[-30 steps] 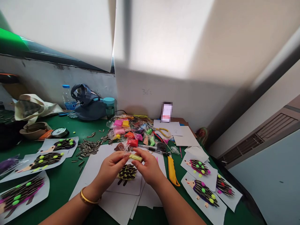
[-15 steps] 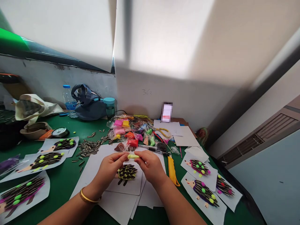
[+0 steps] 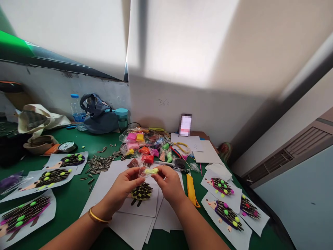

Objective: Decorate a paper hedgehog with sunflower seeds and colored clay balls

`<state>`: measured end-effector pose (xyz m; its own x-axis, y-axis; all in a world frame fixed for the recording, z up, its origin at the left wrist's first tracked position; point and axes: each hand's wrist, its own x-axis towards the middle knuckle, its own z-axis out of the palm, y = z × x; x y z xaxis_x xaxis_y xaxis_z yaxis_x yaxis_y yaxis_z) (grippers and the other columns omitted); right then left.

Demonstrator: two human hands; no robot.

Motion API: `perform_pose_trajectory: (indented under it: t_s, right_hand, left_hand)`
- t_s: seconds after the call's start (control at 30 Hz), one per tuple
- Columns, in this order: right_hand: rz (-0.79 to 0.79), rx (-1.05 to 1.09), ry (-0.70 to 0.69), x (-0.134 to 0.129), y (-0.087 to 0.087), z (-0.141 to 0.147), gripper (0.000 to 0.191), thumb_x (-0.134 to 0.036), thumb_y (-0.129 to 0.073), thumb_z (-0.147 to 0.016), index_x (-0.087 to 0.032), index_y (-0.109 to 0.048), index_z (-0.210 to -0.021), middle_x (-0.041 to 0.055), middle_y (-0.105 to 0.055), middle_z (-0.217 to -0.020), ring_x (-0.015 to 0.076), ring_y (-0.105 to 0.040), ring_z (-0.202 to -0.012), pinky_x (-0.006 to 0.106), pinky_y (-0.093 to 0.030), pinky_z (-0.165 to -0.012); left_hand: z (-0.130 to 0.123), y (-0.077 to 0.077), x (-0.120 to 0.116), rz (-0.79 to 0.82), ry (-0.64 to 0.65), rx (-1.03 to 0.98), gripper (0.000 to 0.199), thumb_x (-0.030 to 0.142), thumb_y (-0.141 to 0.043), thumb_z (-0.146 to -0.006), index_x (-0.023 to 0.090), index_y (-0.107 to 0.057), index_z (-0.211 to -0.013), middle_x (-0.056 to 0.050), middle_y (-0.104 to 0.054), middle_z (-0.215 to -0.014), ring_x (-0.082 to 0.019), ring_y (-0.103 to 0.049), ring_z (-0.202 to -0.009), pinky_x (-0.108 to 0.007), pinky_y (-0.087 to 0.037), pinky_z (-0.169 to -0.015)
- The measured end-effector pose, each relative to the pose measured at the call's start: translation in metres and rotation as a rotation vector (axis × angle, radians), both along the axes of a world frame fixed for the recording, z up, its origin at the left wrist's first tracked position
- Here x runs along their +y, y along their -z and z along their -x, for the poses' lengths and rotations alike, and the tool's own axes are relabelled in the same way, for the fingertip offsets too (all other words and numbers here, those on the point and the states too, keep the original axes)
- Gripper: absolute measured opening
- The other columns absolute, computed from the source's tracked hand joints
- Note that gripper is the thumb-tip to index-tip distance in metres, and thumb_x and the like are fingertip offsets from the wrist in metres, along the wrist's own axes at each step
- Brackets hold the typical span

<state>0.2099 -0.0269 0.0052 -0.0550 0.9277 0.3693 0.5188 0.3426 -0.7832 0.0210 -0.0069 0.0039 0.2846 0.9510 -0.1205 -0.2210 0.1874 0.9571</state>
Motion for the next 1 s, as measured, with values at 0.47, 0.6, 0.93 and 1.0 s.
perform_pose_trajectory:
  t_s: [0.47,0.6,0.93,1.0]
  right_hand:
    - [0.183,0.277,-0.017,-0.003,0.0001,0.0072,0.017,-0.034,-0.06,-0.086,-0.018,-0.061,-0.079,0.0022,-0.064,-0.073,0.016,-0.06,-0.067,0.027,-0.047,-0.062]
    - [0.164,0.239,-0.005,-0.0042,-0.001,0.0067,0.016,-0.031,-0.059,-0.086,-0.018,-0.06,-0.076,0.0031,-0.065,-0.074,0.0164,-0.06,-0.069,0.028,-0.047,-0.063]
    - [-0.056,0.133,-0.105,-0.0023,0.0026,0.0055,0.027,-0.031,-0.065,-0.085,-0.025,-0.066,-0.112,0.0064,-0.066,-0.107,0.0169,-0.059,-0.084,0.03,-0.05,-0.075]
    - [-0.041,0.09,-0.08,-0.0023,0.0018,0.0056,0.018,-0.033,-0.064,-0.087,-0.022,-0.07,-0.1,0.0059,-0.068,-0.095,0.0173,-0.058,-0.079,0.03,-0.049,-0.072]
  left_hand:
    - [0.0018,-0.0038,0.0034,-0.002,-0.088,0.118,0.041,0.039,-0.081,-0.062,0.012,-0.074,-0.092,-0.003,-0.066,-0.075,-0.01,-0.049,-0.06,-0.021,-0.035,-0.053]
    - [0.0054,-0.0023,0.0079,0.033,-0.154,0.068,0.035,0.04,-0.08,-0.064,0.013,-0.07,-0.084,0.003,-0.055,-0.063,-0.006,-0.036,-0.051,-0.019,-0.025,-0.048]
    - [0.0074,-0.0005,0.004,0.077,-0.01,0.077,0.033,0.042,-0.078,-0.068,0.013,-0.067,-0.079,0.002,-0.057,-0.064,-0.004,-0.031,-0.047,-0.02,-0.019,-0.045]
    - [0.0068,0.0,0.004,0.088,-0.023,0.083,0.036,0.044,-0.078,-0.068,0.012,-0.068,-0.082,0.001,-0.059,-0.067,-0.004,-0.033,-0.047,-0.02,-0.02,-0.045]
